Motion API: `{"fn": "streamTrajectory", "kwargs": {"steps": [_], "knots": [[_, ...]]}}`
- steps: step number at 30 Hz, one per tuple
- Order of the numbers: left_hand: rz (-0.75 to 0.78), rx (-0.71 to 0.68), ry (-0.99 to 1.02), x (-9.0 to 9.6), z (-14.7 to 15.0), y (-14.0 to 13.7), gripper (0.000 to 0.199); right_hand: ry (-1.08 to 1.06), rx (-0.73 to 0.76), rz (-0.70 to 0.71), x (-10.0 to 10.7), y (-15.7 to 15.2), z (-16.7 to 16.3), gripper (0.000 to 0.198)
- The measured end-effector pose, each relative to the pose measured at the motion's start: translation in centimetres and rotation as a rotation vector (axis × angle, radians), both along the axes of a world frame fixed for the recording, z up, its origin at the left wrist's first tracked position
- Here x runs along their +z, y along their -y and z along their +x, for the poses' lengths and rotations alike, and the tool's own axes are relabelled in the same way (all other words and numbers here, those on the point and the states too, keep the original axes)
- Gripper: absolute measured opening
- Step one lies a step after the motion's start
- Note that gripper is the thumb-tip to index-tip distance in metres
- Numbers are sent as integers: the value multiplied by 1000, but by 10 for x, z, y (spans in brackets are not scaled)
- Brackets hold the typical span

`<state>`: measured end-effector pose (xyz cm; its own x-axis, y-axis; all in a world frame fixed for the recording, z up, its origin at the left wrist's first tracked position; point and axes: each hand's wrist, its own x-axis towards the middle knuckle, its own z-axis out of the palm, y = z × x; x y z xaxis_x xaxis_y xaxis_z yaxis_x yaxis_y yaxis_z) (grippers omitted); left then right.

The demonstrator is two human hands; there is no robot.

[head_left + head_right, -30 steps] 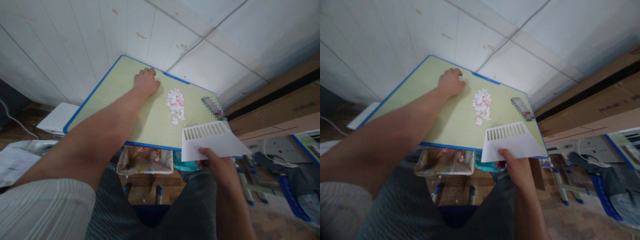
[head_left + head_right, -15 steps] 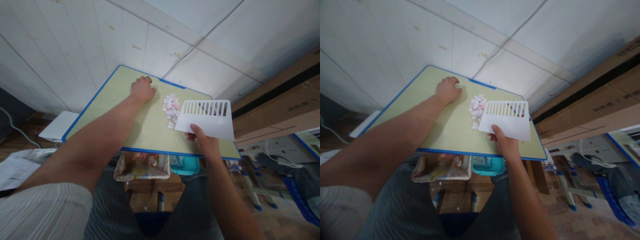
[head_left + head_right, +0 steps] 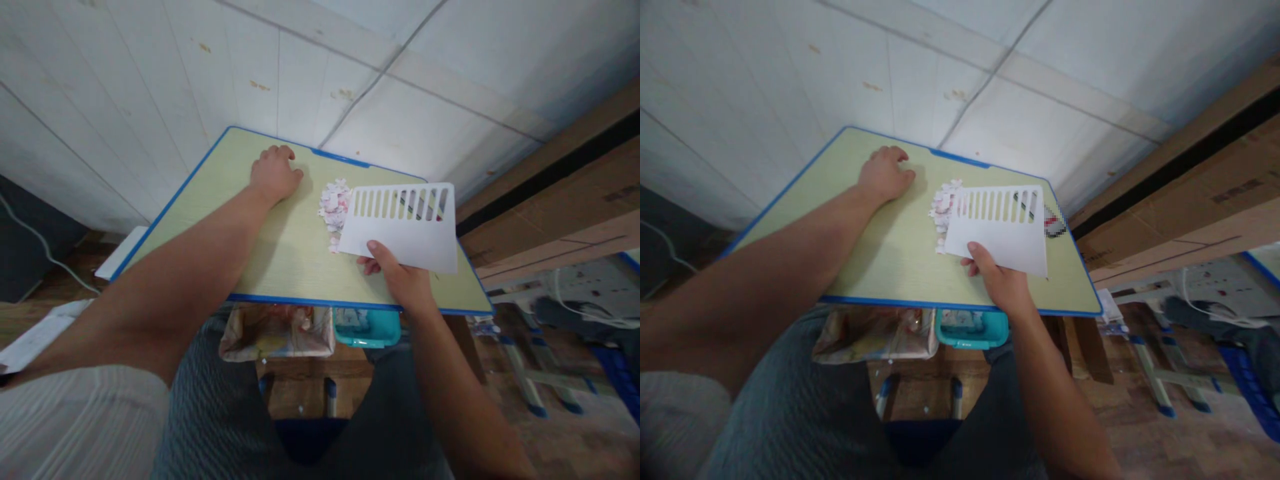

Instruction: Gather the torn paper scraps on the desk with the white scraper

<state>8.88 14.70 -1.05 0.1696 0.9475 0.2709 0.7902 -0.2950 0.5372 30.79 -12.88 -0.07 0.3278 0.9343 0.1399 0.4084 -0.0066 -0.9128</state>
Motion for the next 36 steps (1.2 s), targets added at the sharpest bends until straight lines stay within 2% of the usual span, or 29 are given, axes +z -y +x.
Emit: {"fn": "streamTrajectory", "kwargs": {"steps": [4, 9, 13, 19, 21, 26, 29, 32, 36], "knots": [[-9, 17, -52, 6, -2, 7, 51, 13, 91, -66, 4, -2, 6, 50], [31, 43, -136, 5, -7, 4, 50, -4, 57, -73, 10, 10, 29, 43], [59, 53, -163, 2, -9, 0, 49, -46, 97, -62, 5, 9, 42, 39], [36, 26, -172, 3, -8, -1, 52, -53, 90, -65, 2, 8, 37, 40], [42, 11, -171, 4, -9, -1, 58, -60, 91, -40, 3, 10, 33, 40], [25, -11, -148, 9, -9, 3, 90, -111, 34, 33, 5, 14, 34, 37], [26, -14, -131, 11, -6, 5, 96, -95, 50, 12, 7, 17, 35, 39], [15, -40, -115, 9, -4, 5, 93, -95, 56, 7, 10, 20, 33, 40], [20, -68, -113, 4, -3, 2, 75, -103, 69, 15, 13, 25, 31, 41]]}}
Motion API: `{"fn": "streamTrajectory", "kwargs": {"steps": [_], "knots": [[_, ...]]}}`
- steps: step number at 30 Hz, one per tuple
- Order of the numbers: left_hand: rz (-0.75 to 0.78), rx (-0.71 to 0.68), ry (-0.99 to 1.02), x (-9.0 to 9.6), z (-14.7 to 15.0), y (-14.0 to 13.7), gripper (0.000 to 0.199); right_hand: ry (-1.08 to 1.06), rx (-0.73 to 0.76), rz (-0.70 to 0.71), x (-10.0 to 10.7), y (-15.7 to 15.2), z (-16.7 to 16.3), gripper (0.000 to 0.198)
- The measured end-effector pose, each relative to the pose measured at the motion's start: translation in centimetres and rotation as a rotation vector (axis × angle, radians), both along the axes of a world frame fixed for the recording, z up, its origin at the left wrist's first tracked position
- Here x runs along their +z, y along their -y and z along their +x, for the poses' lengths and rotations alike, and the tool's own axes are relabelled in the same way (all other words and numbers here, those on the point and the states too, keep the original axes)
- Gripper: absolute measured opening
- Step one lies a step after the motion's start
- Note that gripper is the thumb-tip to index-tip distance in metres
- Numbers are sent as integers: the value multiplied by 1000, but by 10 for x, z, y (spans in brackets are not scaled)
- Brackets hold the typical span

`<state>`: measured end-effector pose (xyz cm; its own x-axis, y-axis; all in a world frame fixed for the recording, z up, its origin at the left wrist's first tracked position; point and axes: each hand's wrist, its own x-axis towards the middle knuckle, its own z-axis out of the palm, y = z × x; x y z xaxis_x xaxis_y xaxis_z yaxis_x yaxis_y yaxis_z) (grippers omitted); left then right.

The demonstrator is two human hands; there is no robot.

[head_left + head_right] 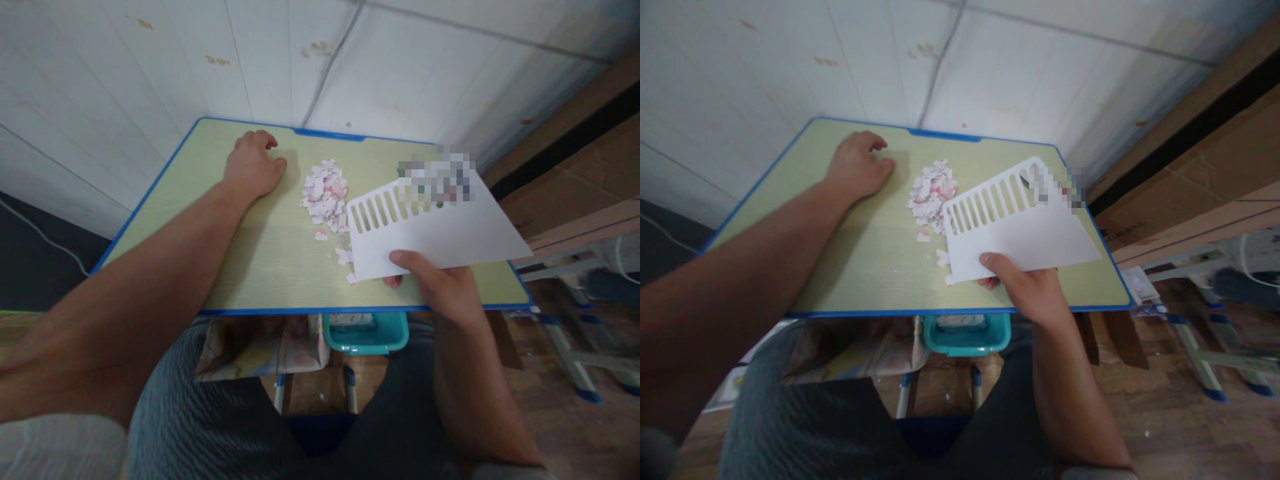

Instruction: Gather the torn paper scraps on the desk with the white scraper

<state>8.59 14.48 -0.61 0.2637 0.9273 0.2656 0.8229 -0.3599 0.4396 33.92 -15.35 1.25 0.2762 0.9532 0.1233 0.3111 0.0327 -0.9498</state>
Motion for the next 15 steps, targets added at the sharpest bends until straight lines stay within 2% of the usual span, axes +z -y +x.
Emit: {"fn": "streamTrajectory", "kwargs": {"steps": [6, 15], "knots": [[13, -4, -11, -1, -1, -2, 62, 6, -42, 0, -4, 9, 1, 38], [-4, 14, 3, -1, 2, -2, 56, -70, -131, -87, -7, 22, 10, 27]]}}
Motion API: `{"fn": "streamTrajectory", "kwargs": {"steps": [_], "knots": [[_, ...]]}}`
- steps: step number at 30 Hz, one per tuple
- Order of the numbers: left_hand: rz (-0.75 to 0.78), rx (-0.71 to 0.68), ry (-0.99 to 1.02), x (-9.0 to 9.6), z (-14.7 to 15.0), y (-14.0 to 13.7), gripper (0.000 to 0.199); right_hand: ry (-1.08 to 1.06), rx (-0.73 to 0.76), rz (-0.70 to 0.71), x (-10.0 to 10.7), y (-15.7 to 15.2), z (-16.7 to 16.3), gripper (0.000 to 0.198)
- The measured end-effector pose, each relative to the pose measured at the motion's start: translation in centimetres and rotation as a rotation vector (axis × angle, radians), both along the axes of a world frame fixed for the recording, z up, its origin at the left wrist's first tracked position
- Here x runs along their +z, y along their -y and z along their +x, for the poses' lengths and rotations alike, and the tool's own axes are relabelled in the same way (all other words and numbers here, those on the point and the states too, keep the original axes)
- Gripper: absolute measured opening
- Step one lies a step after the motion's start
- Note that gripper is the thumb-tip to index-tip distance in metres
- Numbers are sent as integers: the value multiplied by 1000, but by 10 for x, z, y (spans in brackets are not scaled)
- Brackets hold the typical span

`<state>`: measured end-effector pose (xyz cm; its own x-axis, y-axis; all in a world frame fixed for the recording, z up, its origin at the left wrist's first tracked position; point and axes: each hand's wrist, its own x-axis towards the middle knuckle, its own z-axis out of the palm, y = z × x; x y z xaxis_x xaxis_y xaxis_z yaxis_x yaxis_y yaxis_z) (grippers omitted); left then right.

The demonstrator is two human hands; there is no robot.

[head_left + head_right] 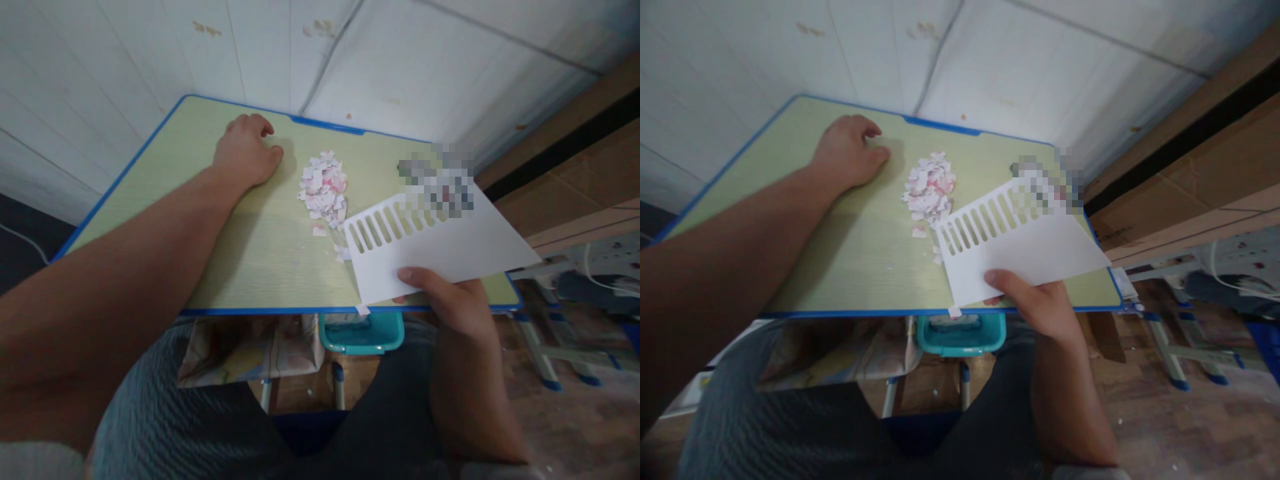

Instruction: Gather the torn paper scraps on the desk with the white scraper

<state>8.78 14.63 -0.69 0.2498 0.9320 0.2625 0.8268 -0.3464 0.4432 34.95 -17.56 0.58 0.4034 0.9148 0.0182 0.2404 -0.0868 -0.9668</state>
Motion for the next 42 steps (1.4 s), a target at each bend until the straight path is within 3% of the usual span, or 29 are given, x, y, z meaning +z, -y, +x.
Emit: {"fn": "streamTrajectory", "kwargs": {"steps": [5, 8, 16, 20, 25, 33, 42], "knots": [[-12, -1, 37, -3, 1, -3, 52, 4, 74, 44, -3, -5, 5, 32], [39, 0, 18, -7, 2, -6, 48, 13, 47, 57, -7, -5, 8, 32], [112, 30, -32, -10, 5, -6, 45, -44, 142, 64, -8, -6, 12, 32], [92, 24, -35, -7, 3, -5, 47, 66, 41, 137, -6, -14, 3, 36], [89, -5, -7, -12, 1, -11, 45, 186, -22, 123, -3, -20, -5, 34], [93, -5, -5, -12, 2, -11, 45, 203, -77, 146, -5, -15, -4, 42], [99, -9, 4, -13, 1, -13, 46, 114, -142, 179, -14, -10, -2, 25]]}}
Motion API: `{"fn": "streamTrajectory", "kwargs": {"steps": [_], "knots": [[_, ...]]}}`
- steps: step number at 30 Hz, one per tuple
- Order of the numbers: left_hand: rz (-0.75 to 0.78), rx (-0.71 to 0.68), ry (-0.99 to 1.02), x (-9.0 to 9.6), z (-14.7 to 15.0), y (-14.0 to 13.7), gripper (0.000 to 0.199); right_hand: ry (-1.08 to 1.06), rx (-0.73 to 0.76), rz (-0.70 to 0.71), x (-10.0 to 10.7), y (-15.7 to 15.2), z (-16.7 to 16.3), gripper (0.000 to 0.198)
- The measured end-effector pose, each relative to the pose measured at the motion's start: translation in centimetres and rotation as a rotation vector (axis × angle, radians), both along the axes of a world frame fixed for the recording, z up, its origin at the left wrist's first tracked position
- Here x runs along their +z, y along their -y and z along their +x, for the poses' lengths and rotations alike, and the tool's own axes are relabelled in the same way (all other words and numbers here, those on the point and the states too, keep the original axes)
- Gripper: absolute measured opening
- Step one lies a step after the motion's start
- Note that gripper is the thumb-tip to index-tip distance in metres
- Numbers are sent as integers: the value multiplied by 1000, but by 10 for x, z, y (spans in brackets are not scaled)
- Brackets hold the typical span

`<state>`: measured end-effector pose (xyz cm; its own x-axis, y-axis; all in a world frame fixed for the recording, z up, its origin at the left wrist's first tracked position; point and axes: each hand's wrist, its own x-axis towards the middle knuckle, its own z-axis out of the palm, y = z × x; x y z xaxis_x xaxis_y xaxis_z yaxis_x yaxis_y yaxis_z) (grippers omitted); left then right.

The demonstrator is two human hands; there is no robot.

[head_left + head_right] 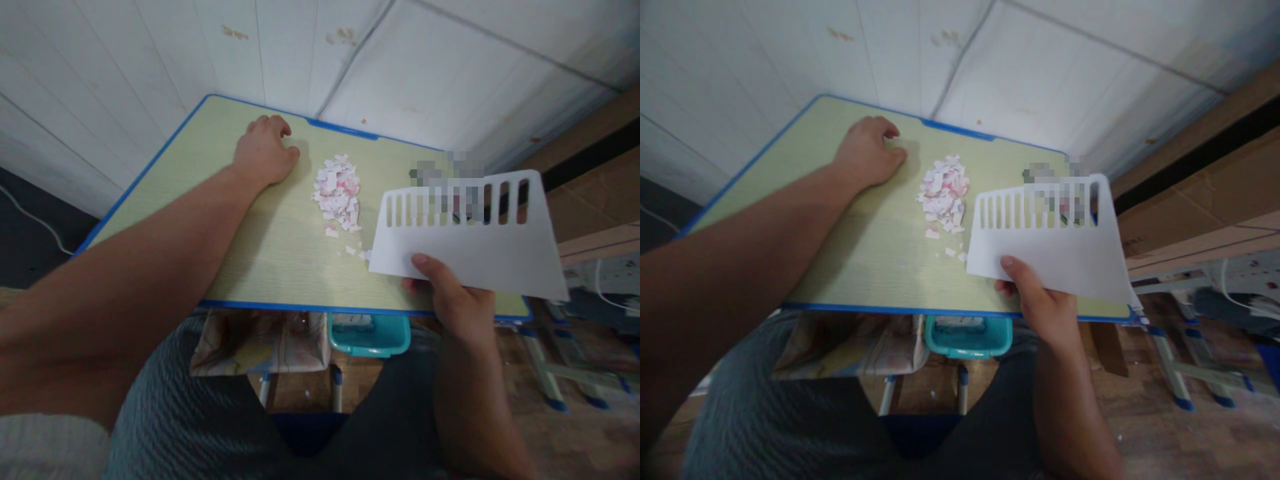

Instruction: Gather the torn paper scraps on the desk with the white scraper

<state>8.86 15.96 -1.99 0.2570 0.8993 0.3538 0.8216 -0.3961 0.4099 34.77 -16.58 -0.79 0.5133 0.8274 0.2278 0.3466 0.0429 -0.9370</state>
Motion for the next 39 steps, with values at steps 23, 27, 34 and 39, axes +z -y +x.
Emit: {"fn": "streamTrajectory", "kwargs": {"steps": [23, 27, 34, 39], "knots": [[-28, 12, 8, 5, 0, 7, 45, -52, 38, -65, -6, 4, 6, 28], [-43, 26, 4, 7, 2, 9, 47, -9, 19, -27, -3, 2, 5, 27], [-34, 28, -8, 7, 2, 9, 44, 41, 18, -30, 6, 1, -2, 28], [-16, 36, -5, 5, 2, 8, 44, 41, 38, -29, 4, 1, -2, 31]]}}
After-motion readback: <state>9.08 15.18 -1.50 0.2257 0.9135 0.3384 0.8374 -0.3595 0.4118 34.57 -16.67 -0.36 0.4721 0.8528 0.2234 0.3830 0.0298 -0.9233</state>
